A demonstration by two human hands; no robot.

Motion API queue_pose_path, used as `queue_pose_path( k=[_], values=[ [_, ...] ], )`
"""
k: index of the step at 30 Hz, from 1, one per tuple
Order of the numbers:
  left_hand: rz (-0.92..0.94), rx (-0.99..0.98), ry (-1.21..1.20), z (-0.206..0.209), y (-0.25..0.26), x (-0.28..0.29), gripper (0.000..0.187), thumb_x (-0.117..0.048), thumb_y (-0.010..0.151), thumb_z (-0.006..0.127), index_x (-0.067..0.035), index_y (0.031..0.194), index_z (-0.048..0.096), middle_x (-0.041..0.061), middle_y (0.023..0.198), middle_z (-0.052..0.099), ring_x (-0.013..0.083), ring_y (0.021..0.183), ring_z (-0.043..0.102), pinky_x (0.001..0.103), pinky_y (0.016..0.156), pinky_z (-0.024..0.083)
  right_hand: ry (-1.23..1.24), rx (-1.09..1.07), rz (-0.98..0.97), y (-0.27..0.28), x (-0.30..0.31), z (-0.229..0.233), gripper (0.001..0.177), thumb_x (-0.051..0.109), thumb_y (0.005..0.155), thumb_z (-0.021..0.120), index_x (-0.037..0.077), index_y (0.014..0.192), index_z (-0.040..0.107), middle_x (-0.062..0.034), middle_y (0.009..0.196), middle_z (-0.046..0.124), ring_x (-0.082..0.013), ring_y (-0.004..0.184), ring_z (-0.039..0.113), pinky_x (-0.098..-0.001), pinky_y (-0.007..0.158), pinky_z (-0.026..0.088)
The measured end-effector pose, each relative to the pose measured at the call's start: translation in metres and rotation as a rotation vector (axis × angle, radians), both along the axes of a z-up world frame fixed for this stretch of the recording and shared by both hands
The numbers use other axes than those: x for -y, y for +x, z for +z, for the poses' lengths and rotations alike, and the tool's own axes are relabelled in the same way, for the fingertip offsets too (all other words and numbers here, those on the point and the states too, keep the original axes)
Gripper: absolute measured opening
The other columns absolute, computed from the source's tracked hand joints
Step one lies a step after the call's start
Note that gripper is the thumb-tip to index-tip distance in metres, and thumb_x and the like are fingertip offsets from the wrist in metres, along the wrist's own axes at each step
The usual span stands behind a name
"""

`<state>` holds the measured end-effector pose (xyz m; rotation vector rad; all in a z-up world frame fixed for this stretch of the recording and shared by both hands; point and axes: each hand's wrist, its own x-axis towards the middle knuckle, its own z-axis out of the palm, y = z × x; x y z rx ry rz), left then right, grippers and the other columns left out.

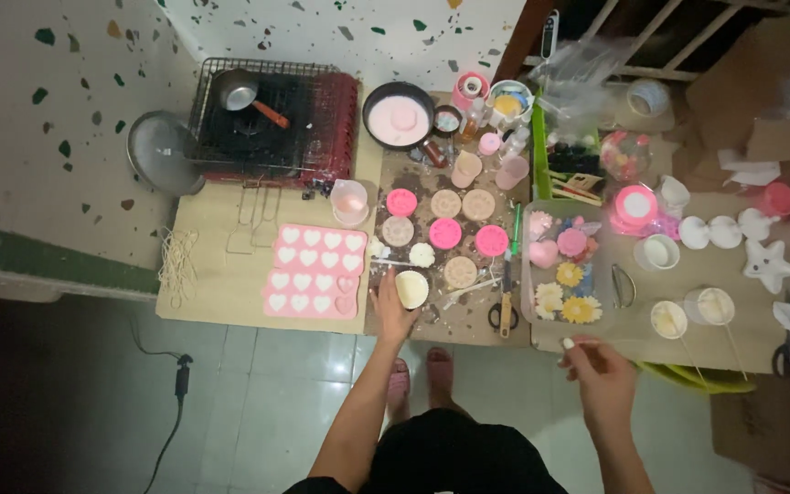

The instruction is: Assembling and decorating flower-shaped candles using various wax components and tools.

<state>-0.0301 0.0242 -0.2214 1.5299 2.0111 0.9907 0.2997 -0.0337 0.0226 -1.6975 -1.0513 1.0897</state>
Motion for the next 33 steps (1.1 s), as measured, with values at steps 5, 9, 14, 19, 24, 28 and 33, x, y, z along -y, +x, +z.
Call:
queue_pose_path(
  k=[5,9,14,19,24,28,33],
  values=[
    [0.003,0.107,0.019,0.034,0.008,0.000,0.124,-0.016,0.061,0.092,-0.006,0.161,0.021,0.018,0.150,0.048,0.0370,0.141,0.044,0.056,0.119,0.027,0.075,0.016,0.121,-0.012,-0.029,0.053,0.018,0.008,0.095,0.070,-0.002,0.110,0.073,-0.0148,0.089,0.070,-0.0140,0.073,0.060,-0.0269,0.065,0.048],
    [-0.081,0.213,0.180,0.154,0.030,0.004,0.129,-0.017,0.056,0.093,-0.004,0.161,0.019,0.022,0.146,0.052,0.0407,0.137,0.049,0.046,0.116,0.040,0.389,0.009,0.413,-0.033,-0.050,0.123,0.014,0.003,0.093,0.070,0.001,0.106,0.072,-0.0105,0.119,0.069,-0.0154,0.102,0.063,-0.0277,0.082,0.052],
    [-0.303,0.339,0.297,0.312,0.061,0.021,0.135,-0.021,0.057,0.093,-0.004,0.163,0.013,0.019,0.140,0.058,0.0371,0.130,0.060,0.045,0.109,0.049,0.691,0.442,0.702,-0.053,-0.057,0.224,0.016,0.002,0.085,0.072,0.005,0.101,0.071,-0.0109,0.129,0.066,-0.0236,0.117,0.066,-0.0363,0.098,0.053],
    [-0.515,0.409,0.412,0.395,0.070,0.037,0.141,-0.022,0.063,0.093,-0.005,0.166,-0.001,0.016,0.142,0.061,0.0336,0.128,0.066,0.042,0.110,0.053,0.732,0.473,0.888,-0.049,-0.056,0.267,0.017,0.005,0.084,0.072,0.005,0.101,0.072,-0.0122,0.136,0.062,-0.0296,0.126,0.062,-0.0466,0.110,0.046],
    [-0.588,0.416,0.396,0.423,0.078,0.044,0.140,-0.021,0.064,0.093,-0.006,0.168,0.001,0.017,0.143,0.061,0.0324,0.130,0.067,0.041,0.112,0.054,0.642,0.394,0.878,-0.040,-0.049,0.281,0.016,0.005,0.085,0.071,0.007,0.100,0.072,-0.0114,0.139,0.061,-0.0292,0.129,0.061,-0.0413,0.105,0.049],
    [-0.639,0.414,0.435,0.431,0.084,0.047,0.138,-0.019,0.065,0.093,-0.007,0.169,0.003,0.017,0.143,0.061,0.0315,0.129,0.068,0.040,0.112,0.055,0.657,0.430,0.865,-0.035,-0.046,0.287,0.019,0.006,0.083,0.073,0.006,0.102,0.073,-0.0110,0.138,0.061,-0.0303,0.130,0.058,-0.0424,0.106,0.047],
    [-0.642,0.418,0.413,0.437,0.089,0.051,0.139,-0.019,0.064,0.093,-0.007,0.168,0.002,0.017,0.142,0.062,0.0315,0.127,0.068,0.040,0.111,0.055,0.721,0.447,0.895,-0.028,-0.049,0.279,0.018,0.005,0.082,0.074,0.006,0.100,0.071,-0.0108,0.137,0.063,-0.0300,0.131,0.059,-0.0442,0.111,0.044]
  ],
)
